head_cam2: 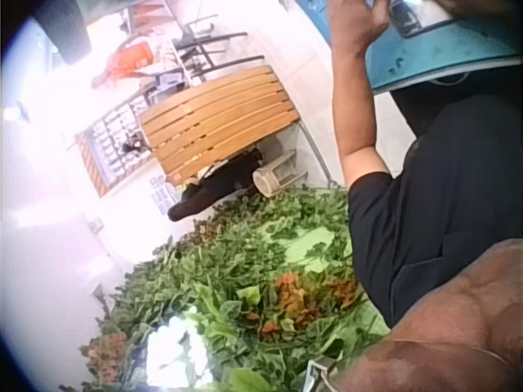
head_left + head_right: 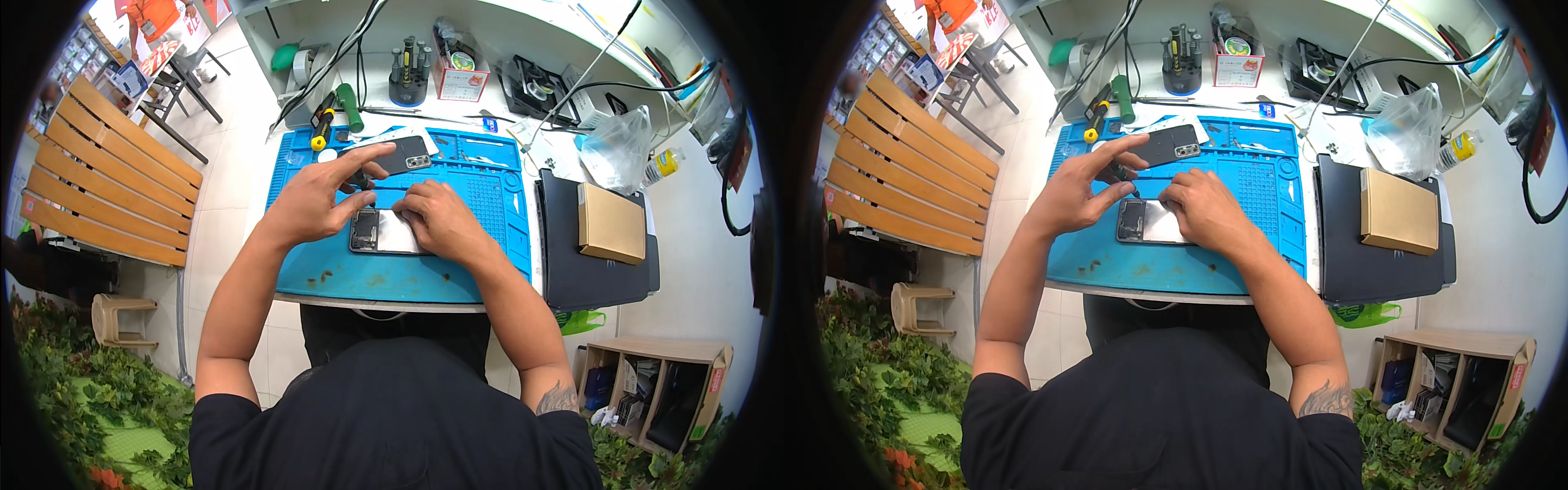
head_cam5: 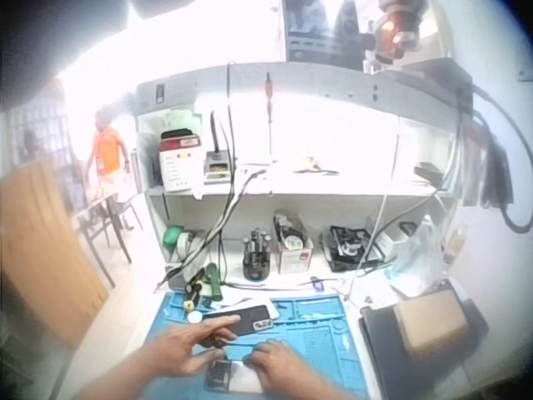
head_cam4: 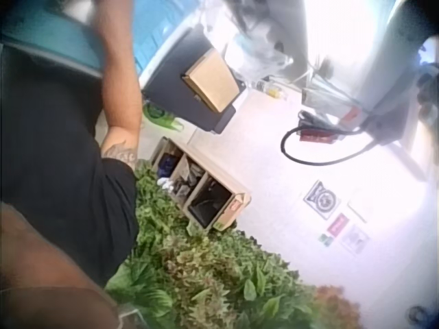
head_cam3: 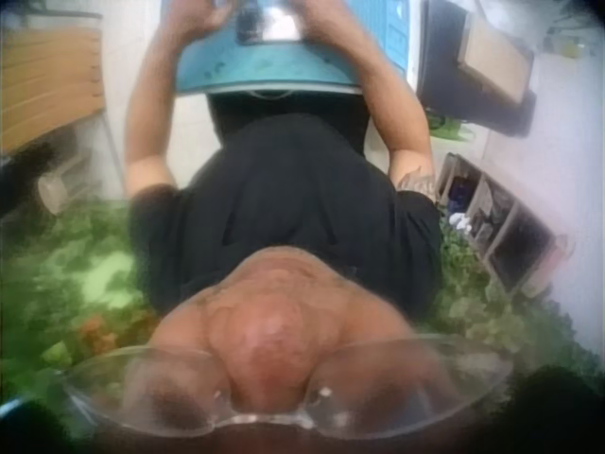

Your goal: The person disassembles a mobile phone on a blue work mat by using a screwdriver to remove internal screws and handling internal components like a battery and camera module.

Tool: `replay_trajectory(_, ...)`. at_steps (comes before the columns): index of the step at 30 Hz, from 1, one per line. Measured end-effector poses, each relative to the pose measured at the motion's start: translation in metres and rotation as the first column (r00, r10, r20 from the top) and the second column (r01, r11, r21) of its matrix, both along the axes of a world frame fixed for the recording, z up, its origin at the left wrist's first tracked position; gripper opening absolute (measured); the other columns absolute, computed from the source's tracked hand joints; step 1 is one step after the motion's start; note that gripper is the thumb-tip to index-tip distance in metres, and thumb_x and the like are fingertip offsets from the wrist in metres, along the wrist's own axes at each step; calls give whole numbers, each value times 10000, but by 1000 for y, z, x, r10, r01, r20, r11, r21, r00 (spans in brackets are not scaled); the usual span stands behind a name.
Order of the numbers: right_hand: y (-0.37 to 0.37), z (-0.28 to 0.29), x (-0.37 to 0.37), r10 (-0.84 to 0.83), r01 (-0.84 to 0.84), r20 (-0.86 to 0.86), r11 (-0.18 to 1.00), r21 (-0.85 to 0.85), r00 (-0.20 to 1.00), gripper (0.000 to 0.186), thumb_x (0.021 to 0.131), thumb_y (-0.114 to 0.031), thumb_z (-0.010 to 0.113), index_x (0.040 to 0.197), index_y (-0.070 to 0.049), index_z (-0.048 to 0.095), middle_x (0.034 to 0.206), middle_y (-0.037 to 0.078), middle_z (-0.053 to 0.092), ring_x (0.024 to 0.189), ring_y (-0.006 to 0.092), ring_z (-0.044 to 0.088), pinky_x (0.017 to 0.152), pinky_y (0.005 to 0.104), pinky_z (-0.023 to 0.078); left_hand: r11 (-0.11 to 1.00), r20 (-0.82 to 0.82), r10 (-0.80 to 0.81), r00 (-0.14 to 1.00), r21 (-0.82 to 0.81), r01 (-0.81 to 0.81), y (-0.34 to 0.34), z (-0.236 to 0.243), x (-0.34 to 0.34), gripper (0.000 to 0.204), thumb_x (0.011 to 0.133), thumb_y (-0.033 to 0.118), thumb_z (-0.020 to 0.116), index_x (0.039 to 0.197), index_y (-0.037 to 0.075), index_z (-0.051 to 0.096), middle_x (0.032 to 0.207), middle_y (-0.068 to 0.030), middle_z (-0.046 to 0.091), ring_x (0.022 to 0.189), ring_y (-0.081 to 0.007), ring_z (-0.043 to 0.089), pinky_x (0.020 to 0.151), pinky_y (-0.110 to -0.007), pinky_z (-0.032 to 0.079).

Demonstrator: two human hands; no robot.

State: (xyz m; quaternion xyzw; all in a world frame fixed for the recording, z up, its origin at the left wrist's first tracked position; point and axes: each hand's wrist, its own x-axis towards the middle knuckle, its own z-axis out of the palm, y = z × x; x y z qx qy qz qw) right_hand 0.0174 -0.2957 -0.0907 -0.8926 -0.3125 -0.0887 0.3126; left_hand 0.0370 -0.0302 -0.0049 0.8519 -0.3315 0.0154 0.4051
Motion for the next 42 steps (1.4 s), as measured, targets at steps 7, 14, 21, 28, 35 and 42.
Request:
replay_trajectory(7,2,1,-1,-3,2,-24,1000,-6,1000,179,992,-81,751,1126,-83,870,1090,90,772,1107,323,698,1002,469,521,998,-70,-5,998,-64,0,1,-1,-2,640,993,51,869,1594,172,687,1134,-109,853,943,-243,827,915,-370,654)
replay_trajectory(14,1,-3,-2,1,-1,16,1000,18,1000,173,976,-69,747,1101,-83,865,1075,83,761,1081,323,687,956,473,521,1000,12,5,1000,20,-5,1,0,1,659,996,31,848,1615,174,672,1083,-105,850,953,-245,828,911,-367,655)
replay_trajectory(21,0,-2,-3,0,-1,24,1000,20,1000,189,971,-64,747,1112,-82,871,1065,82,752,1068,320,684,928,472,521,996,4,75,997,51,-76,0,-2,-5,688,973,0,852,1614,179,678,1064,-94,854,938,-224,819,895,-362,650)
replay_trajectory(28,-1,1,-3,6,-6,-15,1000,16,1000,200,975,-64,752,1137,-77,869,1088,85,761,1077,323,683,947,475,520,999,-5,44,999,32,-44,-2,-2,-10,761,982,-44,813,1680,185,611,1120,-98,859,941,-229,806,903,-360,644)
replay_trajectory(35,1,4,-4,9,-8,-38,1000,27,999,193,1001,-71,753,1160,-78,862,1085,85,763,1083,321,679,971,472,513,999,26,34,999,17,-35,-2,-6,-9,793,971,-3,853,1692,210,601,1110,-99,855,922,-235,797,848,-366,632)
replay_trajectory(42,3,6,-6,-17,18,-60,999,29,998,153,1028,-98,767,1143,-74,864,1089,91,770,1071,325,677,969,470,507,992,107,114,988,36,-118,-3,-12,-9,764,956,108,916,1656,236,638,1036,-110,845,889,-248,828,777,-372,632)
